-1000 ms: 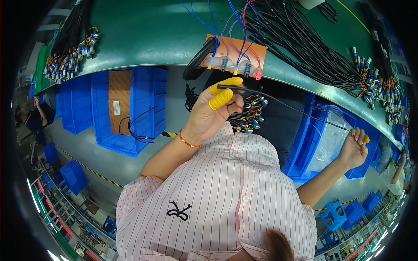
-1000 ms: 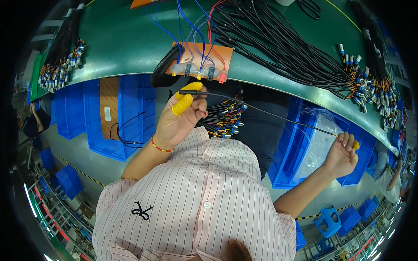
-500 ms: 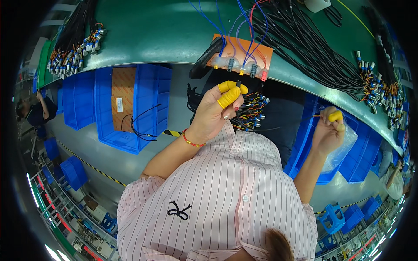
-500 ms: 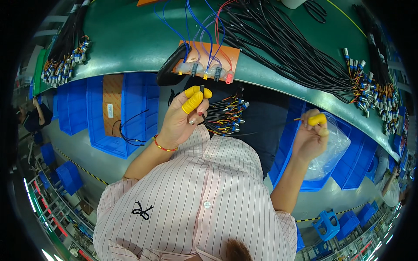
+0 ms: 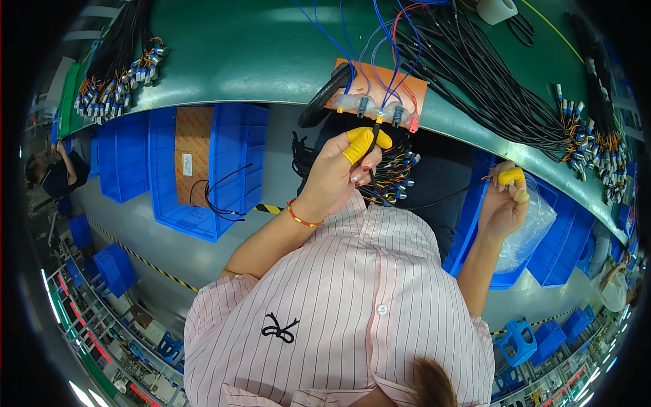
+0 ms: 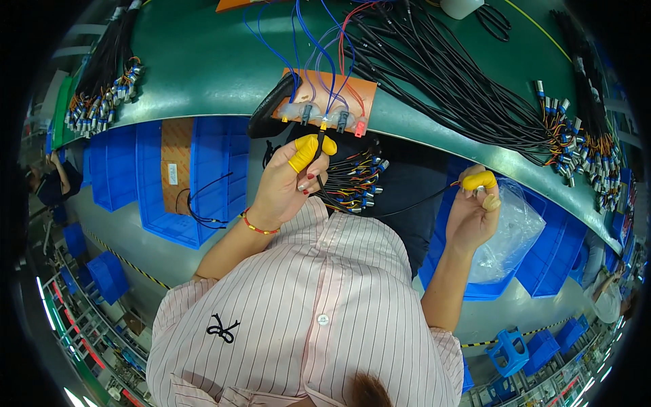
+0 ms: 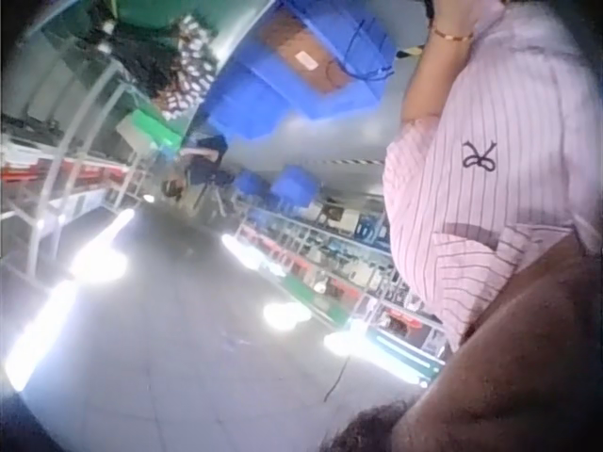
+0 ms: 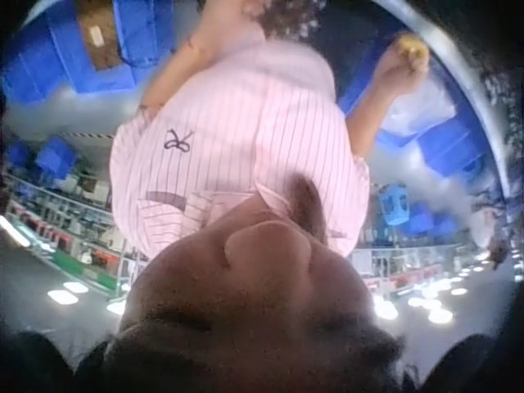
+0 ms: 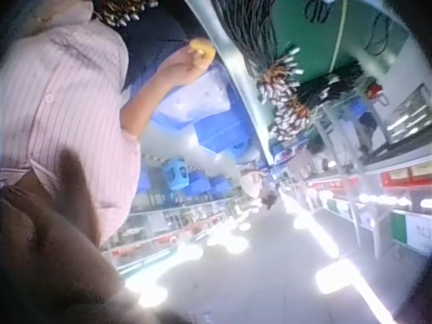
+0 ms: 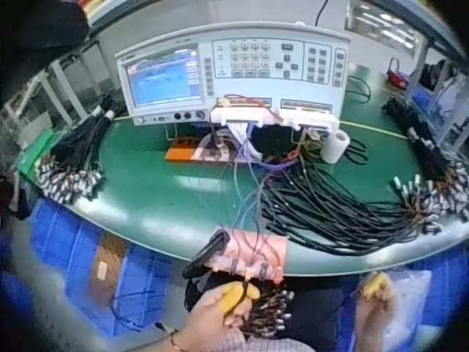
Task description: Testing bundles of electrical cables by connecting them to a specialized test fixture on a production line.
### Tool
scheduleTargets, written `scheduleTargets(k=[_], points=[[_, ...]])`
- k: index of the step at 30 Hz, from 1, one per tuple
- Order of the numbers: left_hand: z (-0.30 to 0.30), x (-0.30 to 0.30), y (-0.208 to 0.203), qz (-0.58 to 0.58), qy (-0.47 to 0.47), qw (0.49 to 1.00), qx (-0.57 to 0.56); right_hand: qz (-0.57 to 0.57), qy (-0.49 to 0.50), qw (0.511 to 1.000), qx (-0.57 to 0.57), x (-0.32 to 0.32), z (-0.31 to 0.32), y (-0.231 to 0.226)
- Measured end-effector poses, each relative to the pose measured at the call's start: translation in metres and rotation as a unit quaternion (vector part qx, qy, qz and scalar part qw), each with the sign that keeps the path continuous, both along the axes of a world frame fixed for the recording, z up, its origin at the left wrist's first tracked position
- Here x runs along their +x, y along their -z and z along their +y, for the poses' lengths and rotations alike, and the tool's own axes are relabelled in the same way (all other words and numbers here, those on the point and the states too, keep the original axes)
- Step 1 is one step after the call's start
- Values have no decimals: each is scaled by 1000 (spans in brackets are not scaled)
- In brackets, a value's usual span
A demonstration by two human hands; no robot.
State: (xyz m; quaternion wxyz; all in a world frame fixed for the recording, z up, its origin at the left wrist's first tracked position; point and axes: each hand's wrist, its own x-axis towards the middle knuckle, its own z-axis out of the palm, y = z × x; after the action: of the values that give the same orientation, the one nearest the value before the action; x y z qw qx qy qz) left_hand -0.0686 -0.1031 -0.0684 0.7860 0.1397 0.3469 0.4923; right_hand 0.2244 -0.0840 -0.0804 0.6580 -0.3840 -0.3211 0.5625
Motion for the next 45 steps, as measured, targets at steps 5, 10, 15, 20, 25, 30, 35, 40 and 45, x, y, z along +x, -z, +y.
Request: scheduleTargets(k=[5,10,15,20,25,30,35,40,45], points=[[2,3,2,-50,-10,998,-35,-20,-43,999,24,13,0,12],[1,4,4,-184,-28,981,-54,4,-61,998,12,23,0,16],[4,5,-5,-183,-28,980,-70,-7,-33,999,-12,20,-2,12],[5,6,-14,-234,-43,966,-104,8,-45,999,-7,19,-2,12],[7,6,-16,-245,-44,962,-115,4,-39,999,-10,15,0,8],[7,7,-12,-198,-42,977,-64,-6,-32,999,-11,12,3,2],[11,5,-3,-195,-31,980,-40,7,-38,999,10,9,6,-2],[15,-9,-4,-104,37,994,-8,18,-23,999,31,19,-3,-7],[18,0,-9,59,41,997,38,48,28,998,24,40,-16,-14]])
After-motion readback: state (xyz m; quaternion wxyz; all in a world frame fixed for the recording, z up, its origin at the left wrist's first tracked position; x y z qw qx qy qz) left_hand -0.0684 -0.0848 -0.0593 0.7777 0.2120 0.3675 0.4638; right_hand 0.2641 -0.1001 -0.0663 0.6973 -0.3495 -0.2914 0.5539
